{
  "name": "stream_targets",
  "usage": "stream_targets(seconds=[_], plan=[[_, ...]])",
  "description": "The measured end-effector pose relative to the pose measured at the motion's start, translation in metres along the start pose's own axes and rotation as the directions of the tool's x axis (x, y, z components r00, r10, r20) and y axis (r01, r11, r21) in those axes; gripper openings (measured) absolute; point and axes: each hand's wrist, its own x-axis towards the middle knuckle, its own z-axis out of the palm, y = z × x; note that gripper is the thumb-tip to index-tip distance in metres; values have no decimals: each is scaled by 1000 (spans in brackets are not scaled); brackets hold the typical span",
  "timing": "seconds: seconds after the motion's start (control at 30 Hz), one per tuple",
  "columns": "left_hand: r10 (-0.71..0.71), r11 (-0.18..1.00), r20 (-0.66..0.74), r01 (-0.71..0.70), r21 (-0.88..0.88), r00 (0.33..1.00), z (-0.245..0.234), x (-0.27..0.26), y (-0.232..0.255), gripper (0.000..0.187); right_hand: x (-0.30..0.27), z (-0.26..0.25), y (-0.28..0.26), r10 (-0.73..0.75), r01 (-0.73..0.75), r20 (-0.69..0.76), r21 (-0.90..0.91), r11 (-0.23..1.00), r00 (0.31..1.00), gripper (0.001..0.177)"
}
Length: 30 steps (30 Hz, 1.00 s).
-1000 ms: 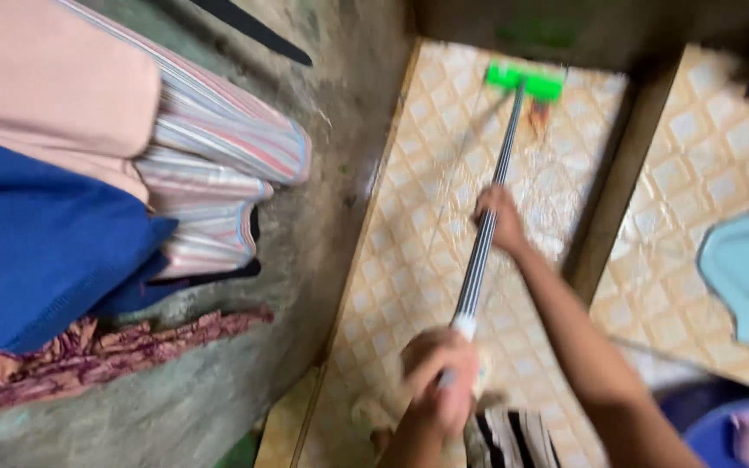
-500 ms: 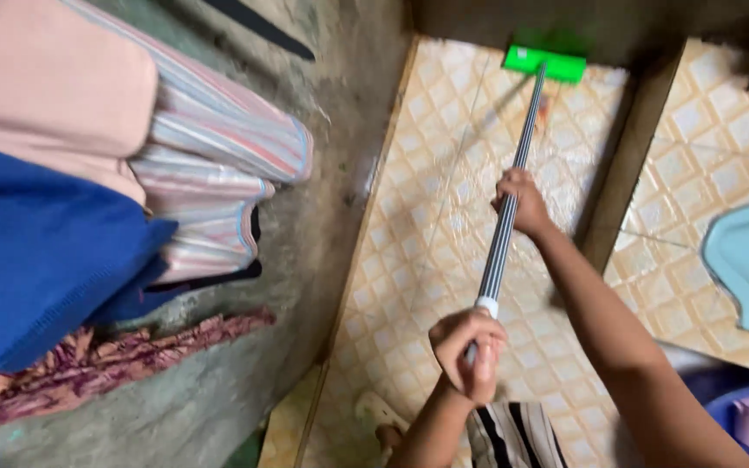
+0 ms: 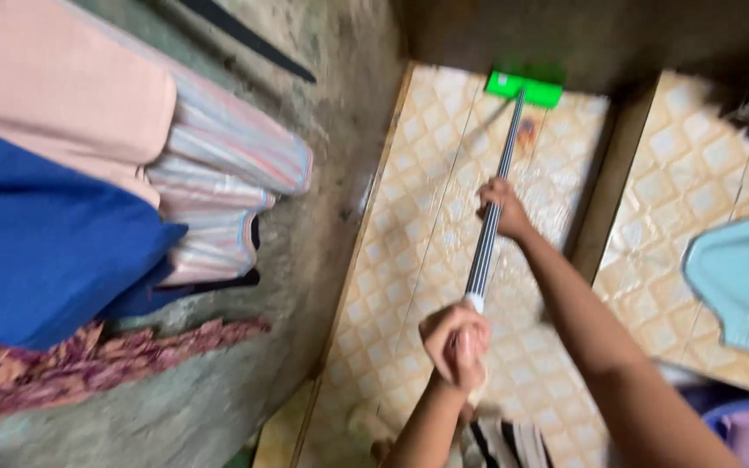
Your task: The person is using a squeegee to scrub and clean the tiled floor and walls of a bathroom.
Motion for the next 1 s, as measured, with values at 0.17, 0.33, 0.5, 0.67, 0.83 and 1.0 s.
stream_targets(seconds=[0.17,0.33,0.5,0.67,0.83,1.0], plan=[[9,999,77,-12,39,997,-3,-29,20,34,0,-19,-66,606,-612,231,568,551,761,19],[55,997,-34,-57,-45,998,-14,-34,84,49,-47,18,-104,149,-150,24,35,988,989,19],[41,999,25,-42,8,999,-29,-32,143,44,-63,29,-155,191,-195,61,71,978,980,22],[45,996,182,-29,-89,982,-79,-56,191,36,-107,52,-237,212,-216,61,78,973,975,25],[-102,979,440,167,-112,892,-188,-63,255,48,-163,97,-371,368,-378,131,64,924,921,27],[-170,874,555,384,-297,815,-274,-104,248,44,-200,151,-408,474,-477,145,-12,879,869,37]])
